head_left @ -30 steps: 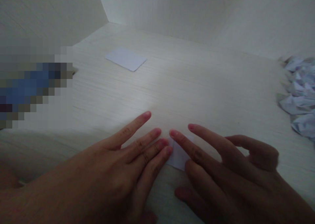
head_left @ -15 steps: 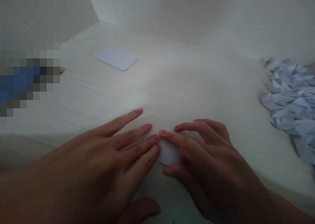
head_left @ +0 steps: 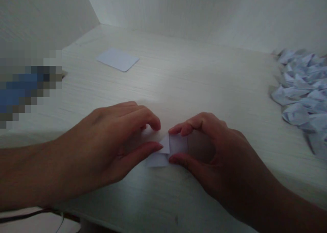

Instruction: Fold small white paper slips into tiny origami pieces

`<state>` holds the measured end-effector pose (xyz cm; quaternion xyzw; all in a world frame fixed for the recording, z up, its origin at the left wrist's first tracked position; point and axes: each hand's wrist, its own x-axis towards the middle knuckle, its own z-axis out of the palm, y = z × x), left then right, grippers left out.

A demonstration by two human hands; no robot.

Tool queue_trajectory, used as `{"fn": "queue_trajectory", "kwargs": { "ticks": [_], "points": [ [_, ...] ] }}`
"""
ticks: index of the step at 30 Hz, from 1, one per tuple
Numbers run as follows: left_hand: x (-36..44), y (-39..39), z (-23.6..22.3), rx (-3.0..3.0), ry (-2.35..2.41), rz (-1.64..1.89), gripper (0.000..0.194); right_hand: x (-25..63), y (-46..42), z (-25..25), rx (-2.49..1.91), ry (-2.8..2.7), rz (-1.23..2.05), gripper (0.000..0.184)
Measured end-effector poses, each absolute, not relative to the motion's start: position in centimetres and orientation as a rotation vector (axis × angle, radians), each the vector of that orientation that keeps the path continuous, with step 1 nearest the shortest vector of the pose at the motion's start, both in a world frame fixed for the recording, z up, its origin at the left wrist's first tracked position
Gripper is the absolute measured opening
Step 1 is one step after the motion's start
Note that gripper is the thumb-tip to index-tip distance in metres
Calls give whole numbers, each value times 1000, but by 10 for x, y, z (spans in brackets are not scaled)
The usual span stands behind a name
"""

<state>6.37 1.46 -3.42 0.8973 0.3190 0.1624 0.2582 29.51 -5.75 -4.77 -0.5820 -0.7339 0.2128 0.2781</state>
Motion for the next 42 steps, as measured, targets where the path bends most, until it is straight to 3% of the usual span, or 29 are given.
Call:
{"fn": "queue_trajectory", "kwargs": {
  "ticks": [8, 16, 21, 23, 30, 35, 42],
  "points": [
    [70, 9, -41, 2443, 785, 432, 48, 297, -63, -49, -1414, -2040, 668, 31],
    [78, 7, -43, 1980, 758, 574, 23, 294, -57, -48, -1268, -1677, 891, 31],
    [81, 11, -42, 1855, 828, 601, 10, 293, -50, -39, -1339, -1541, 1024, 6],
    [81, 12, -41, 1856, 828, 576, 6, 292, -49, -36, -1369, -1570, 970, 8],
    [75, 12, -48, 2223, 756, 593, 32, 292, -53, -37, -1507, -1672, 836, 10],
    [69, 11, -53, 2713, 642, 473, 13, 294, -56, -41, -1571, -1803, 745, 8],
    [76, 5, -50, 2753, 744, 430, 24, 295, -58, -54, -1508, -1998, 493, 17]
  ]
}}
